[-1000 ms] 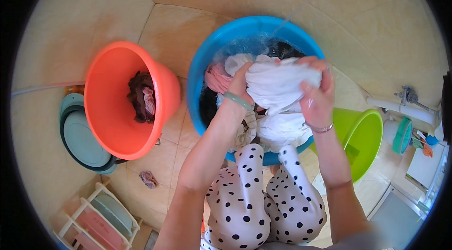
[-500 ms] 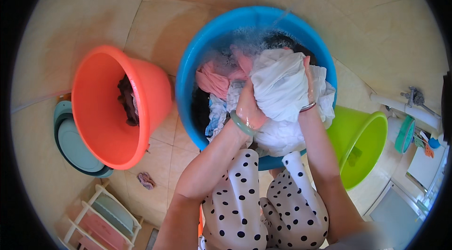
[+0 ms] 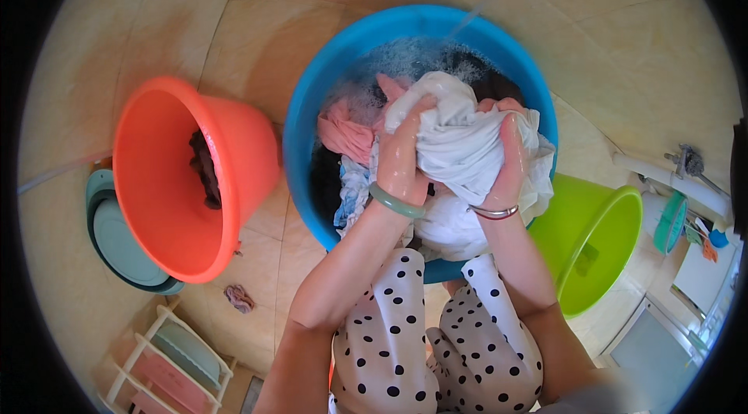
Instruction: The person sits on a small stool and hand-washes a pile of clothes in a blue basin filled with water. They repeatedly submerge, scrub, and wring out various garments, including white, pink, and dark-colored items, using both hands. The person occasionally uses a green bucket to pour water over the clothes.
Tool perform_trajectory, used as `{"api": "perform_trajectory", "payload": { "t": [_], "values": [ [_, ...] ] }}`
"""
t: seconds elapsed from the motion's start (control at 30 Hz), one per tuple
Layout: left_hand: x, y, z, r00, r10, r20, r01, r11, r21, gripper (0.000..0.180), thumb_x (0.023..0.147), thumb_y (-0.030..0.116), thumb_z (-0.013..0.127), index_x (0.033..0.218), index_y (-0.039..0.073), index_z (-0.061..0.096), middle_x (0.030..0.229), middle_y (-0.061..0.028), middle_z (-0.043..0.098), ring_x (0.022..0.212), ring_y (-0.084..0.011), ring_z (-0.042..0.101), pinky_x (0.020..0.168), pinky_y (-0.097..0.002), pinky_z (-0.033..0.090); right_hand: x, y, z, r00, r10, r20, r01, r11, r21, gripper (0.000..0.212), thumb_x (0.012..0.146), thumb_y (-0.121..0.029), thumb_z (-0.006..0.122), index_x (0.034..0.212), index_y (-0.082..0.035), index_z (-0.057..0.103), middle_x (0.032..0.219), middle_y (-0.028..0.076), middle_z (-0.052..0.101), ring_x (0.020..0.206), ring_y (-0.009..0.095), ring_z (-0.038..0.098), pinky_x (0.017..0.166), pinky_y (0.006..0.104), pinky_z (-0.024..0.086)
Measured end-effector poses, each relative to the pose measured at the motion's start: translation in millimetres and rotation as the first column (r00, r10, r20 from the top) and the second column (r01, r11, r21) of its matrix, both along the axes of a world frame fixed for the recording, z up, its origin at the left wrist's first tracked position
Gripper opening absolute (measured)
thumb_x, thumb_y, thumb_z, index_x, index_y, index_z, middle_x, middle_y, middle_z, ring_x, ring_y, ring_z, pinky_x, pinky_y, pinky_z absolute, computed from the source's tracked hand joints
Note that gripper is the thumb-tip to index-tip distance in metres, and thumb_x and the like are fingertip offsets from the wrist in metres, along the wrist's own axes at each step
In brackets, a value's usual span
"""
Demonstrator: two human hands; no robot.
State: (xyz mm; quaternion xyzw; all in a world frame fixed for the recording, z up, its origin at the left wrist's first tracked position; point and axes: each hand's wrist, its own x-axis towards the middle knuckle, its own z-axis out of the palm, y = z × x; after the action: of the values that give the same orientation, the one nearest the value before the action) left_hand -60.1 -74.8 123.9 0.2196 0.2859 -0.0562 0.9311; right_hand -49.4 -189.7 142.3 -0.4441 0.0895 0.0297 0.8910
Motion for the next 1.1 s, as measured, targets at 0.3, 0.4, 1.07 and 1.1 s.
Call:
{"api": "perform_trajectory", "payload": {
  "t": [0.3, 0.4, 1.07, 1.1],
  "values": [
    [2.0, 2.0, 17.8, 0.785, -0.377, 0.491, -0.4, 0.297, 0.867, 0.045, 0.068, 0.006, 0.072, 0.111, 0.006, 0.056, 0.114, -0.0151, 0.058, 0.112, -0.0312, 0.054, 0.096, -0.0408, 0.043, 1.8, -5.8, -36.0, 0.899, 0.321, -0.298, -0.084, 0.794, 0.602, 0.042, 0.097, -0.044, 0.045, 0.123, -0.012, 0.053, 0.119, 0.01, 0.06, 0.108, 0.024, 0.059, 0.093, 0.0382, 0.049],
    [4.5, 3.6, 24.8, 0.656, -0.555, 0.512, -0.528, 0.149, 0.836, 0.04, 0.06, 0.008, 0.074, 0.1, 0.013, 0.066, 0.114, -0.013, 0.059, 0.107, -0.0386, 0.055, 0.091, -0.0439, 0.046, 10.0, -6.9, -53.2, 0.854, 0.519, -0.046, -0.245, 0.478, 0.843, 0.044, 0.097, -0.042, 0.047, 0.127, -0.01, 0.051, 0.122, 0.012, 0.058, 0.113, 0.025, 0.056, 0.096, 0.0365, 0.047],
    [-29.3, -10.1, 23.6, 0.335, -0.884, 0.326, -0.835, -0.119, 0.537, 0.008, 0.066, 0.022, 0.058, 0.071, 0.018, 0.054, 0.1, -0.0007, 0.06, 0.106, -0.0286, 0.059, 0.096, -0.0428, 0.048, 69.0, 3.5, 4.7, 0.363, 0.795, -0.486, -0.89, 0.45, 0.071, 0.02, 0.084, -0.018, 0.066, 0.1, -0.005, 0.063, 0.083, 0.004, 0.064, 0.07, 0.011, 0.059, 0.063, 0.0251, 0.048],
    [-29.5, -11.5, 20.2, 0.319, -0.892, 0.319, -0.846, -0.117, 0.52, 0.008, 0.066, 0.022, 0.058, 0.072, 0.018, 0.054, 0.098, -0.0007, 0.059, 0.105, -0.0285, 0.059, 0.096, -0.0428, 0.047, 67.2, 3.8, 4.6, 0.4, 0.783, -0.476, -0.89, 0.455, 0.0, 0.019, 0.084, -0.018, 0.066, 0.097, -0.005, 0.063, 0.083, 0.004, 0.064, 0.07, 0.011, 0.058, 0.063, 0.025, 0.048]
  ]
}}
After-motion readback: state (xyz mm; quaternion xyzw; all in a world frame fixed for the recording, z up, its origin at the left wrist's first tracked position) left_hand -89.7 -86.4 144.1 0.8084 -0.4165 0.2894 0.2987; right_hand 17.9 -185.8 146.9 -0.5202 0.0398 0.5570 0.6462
